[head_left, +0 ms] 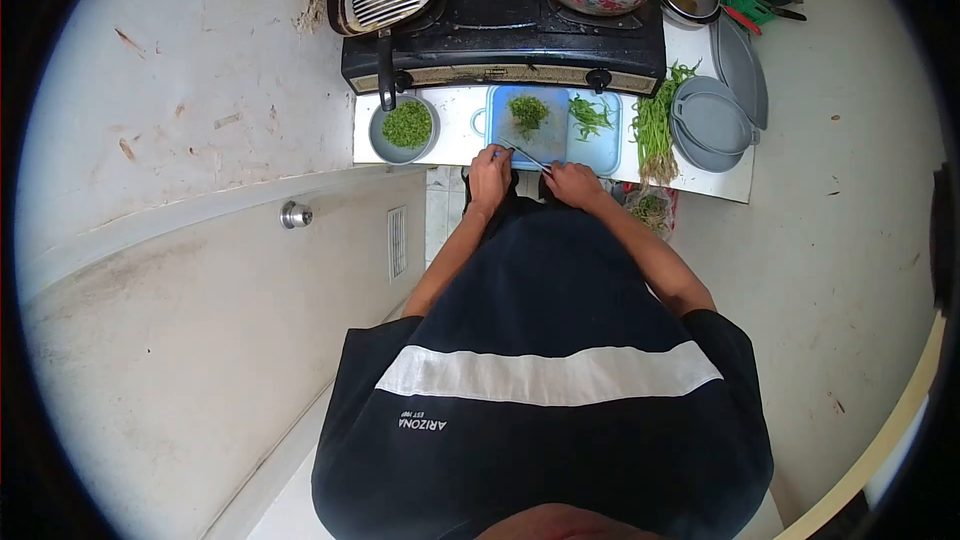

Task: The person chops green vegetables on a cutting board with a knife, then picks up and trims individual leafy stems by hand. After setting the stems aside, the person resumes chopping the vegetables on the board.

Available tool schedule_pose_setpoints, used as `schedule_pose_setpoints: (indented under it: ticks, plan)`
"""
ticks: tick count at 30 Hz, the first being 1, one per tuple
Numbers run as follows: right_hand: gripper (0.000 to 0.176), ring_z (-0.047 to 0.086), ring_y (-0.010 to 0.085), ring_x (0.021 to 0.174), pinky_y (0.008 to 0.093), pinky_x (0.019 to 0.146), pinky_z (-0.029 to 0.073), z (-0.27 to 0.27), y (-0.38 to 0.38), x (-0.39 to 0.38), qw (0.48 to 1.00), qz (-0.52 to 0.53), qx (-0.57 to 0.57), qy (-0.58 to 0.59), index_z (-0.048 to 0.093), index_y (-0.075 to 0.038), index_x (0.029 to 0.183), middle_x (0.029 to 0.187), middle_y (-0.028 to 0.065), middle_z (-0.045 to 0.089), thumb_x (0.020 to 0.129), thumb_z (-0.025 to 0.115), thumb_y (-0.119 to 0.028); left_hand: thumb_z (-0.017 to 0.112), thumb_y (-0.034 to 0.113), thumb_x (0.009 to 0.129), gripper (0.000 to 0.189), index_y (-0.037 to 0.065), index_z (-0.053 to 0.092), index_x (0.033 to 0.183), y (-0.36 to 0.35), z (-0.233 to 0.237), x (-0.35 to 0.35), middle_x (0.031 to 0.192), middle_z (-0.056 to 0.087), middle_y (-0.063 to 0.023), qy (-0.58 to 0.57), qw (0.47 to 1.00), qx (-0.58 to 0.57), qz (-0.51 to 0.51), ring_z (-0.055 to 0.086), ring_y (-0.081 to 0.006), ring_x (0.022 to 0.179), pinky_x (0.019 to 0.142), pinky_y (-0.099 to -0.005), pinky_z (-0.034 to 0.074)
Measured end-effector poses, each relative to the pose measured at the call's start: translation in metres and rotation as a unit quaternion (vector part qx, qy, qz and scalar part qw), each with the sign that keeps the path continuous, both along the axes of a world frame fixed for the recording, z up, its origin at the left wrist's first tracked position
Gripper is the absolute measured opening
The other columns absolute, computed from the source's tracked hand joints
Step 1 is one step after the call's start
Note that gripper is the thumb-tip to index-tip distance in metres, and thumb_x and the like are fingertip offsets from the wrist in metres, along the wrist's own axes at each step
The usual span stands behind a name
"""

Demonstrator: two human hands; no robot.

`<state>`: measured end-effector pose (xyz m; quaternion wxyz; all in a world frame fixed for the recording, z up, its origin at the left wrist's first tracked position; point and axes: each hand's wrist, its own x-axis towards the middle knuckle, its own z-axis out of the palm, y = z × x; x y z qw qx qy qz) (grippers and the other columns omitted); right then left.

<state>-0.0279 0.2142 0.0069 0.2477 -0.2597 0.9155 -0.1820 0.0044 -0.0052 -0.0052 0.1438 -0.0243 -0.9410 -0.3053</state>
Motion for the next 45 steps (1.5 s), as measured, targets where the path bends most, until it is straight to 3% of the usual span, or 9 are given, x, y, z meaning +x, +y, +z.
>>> schedule_pose_setpoints:
  ticks: [2,9,14,29,45]
  plan:
    - [0.039,0.072,0.0434,0.077,0.0526,0.073,0.059,-0.001,0.002,0.002,1.000,0.000,-0.013,0.027,0.065,0.001,0.098,0.079,0.0238,0.072,0.102,0.055,-0.036,0.070,0.002,0.086,0.012,0.005,0.077,0.095,0.000,0.002,0.001,0.088,0.069,-0.0111,-0.012,1.000,0.006,-0.008,0.066,-0.0329,0.081,0.074,-0.0444,0.052]
    - [0.039,0.071,0.0443,0.078,0.0537,0.073,0.057,-0.007,-0.004,-0.009,0.999,-0.032,-0.030,0.022,0.066,0.001,0.098,0.080,0.0252,0.071,0.102,0.055,-0.037,0.070,0.002,0.085,0.013,0.005,0.077,0.096,-0.001,0.007,0.000,0.085,0.068,-0.0123,-0.012,1.000,0.013,-0.017,0.067,-0.0328,0.080,0.072,-0.0450,0.052]
    - [0.040,0.071,0.0439,0.077,0.0538,0.073,0.058,0.000,0.000,-0.002,1.000,0.008,-0.028,0.010,0.066,0.001,0.099,0.079,0.0252,0.071,0.103,0.054,-0.038,0.071,0.001,0.084,0.011,0.004,0.076,0.092,0.001,0.008,0.000,0.081,0.066,-0.0129,-0.005,0.999,0.034,-0.011,0.066,-0.0335,0.078,0.069,-0.0454,0.052]
    - [0.038,0.072,0.0440,0.077,0.0531,0.073,0.058,0.001,-0.006,0.001,1.000,-0.007,-0.007,0.022,0.066,0.001,0.099,0.079,0.0243,0.071,0.102,0.055,-0.036,0.069,0.003,0.087,0.009,0.005,0.076,0.093,-0.001,-0.001,0.003,0.091,0.070,-0.0102,-0.033,0.999,-0.002,-0.005,0.067,-0.0332,0.082,0.076,-0.0439,0.053]
    - [0.045,0.072,0.0445,0.077,0.0535,0.074,0.058,-0.002,0.001,0.002,0.999,0.018,-0.026,0.028,0.066,0.001,0.100,0.079,0.0256,0.071,0.104,0.051,-0.041,0.070,0.007,0.087,0.011,0.006,0.077,0.096,-0.001,0.003,0.002,0.086,0.067,-0.0102,-0.038,0.999,0.027,-0.005,0.067,-0.0324,0.080,0.072,-0.0445,0.051]
